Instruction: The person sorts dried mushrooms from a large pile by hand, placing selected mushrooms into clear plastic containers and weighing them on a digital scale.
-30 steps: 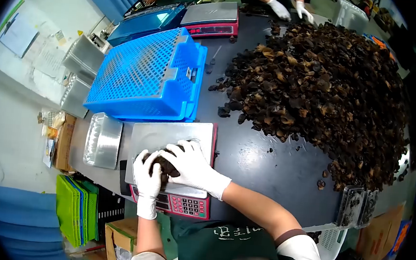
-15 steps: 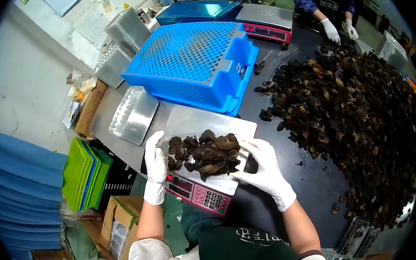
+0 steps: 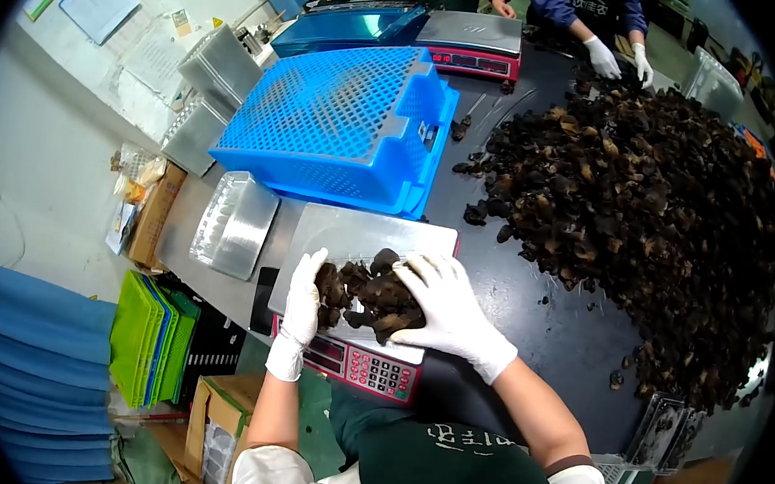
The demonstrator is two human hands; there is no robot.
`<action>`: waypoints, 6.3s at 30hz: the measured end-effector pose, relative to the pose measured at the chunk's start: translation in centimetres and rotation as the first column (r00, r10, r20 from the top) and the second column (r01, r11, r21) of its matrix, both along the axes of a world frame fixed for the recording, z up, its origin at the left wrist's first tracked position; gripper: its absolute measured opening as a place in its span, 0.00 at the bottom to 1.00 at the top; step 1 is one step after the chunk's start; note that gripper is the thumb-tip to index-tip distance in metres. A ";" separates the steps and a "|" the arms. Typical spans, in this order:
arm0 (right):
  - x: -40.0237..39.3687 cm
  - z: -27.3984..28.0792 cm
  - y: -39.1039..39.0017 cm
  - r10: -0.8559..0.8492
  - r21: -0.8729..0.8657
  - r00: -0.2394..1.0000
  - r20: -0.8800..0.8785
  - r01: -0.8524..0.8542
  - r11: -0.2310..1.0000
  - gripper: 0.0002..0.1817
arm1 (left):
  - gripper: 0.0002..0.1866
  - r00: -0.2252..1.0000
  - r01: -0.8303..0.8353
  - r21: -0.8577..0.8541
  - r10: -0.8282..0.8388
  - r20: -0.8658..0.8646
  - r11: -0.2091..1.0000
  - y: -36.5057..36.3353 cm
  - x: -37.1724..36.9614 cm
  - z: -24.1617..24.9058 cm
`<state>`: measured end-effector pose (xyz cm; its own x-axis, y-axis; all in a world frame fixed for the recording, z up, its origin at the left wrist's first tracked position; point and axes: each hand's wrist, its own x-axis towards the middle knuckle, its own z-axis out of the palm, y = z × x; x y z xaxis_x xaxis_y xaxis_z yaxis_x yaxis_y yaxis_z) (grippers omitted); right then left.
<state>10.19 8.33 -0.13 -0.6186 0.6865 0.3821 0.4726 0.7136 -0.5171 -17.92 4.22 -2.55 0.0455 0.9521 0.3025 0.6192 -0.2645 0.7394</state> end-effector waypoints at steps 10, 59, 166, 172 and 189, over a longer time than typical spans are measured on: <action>-5.4 -1.3 -0.2 0.073 -0.047 0.997 -0.028 -0.074 0.996 0.44 | 0.51 0.851 0.068 -0.038 -0.078 -0.519 0.997 -0.9 3.2 2.8; -1.1 -0.3 15.0 -0.499 -0.752 0.682 -0.534 -0.114 0.649 0.32 | 0.09 0.761 -0.335 -0.256 0.421 0.494 0.907 17.2 -7.0 -0.8; 26.1 -4.8 -30.8 -0.539 -0.626 0.690 0.482 0.702 0.340 0.15 | 0.31 0.501 0.852 0.044 -0.789 -0.354 0.521 3.8 42.0 -12.1; 28.6 -4.4 -26.3 -0.783 -0.381 0.564 0.263 0.806 0.453 0.13 | 0.20 -0.046 0.970 -0.222 -0.966 0.254 -0.104 -9.6 40.7 -8.2; 33.0 -5.1 7.7 -0.947 -0.344 0.318 0.047 0.895 0.284 0.40 | 0.41 0.912 0.289 0.010 -0.272 -0.307 0.957 21.3 40.5 -3.5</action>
<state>43.19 16.03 -5.21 0.5369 0.8385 0.0929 0.6277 -0.3235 -0.7081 22.60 25.53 -6.04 0.4044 0.8695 0.2836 0.7035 -0.4939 0.5111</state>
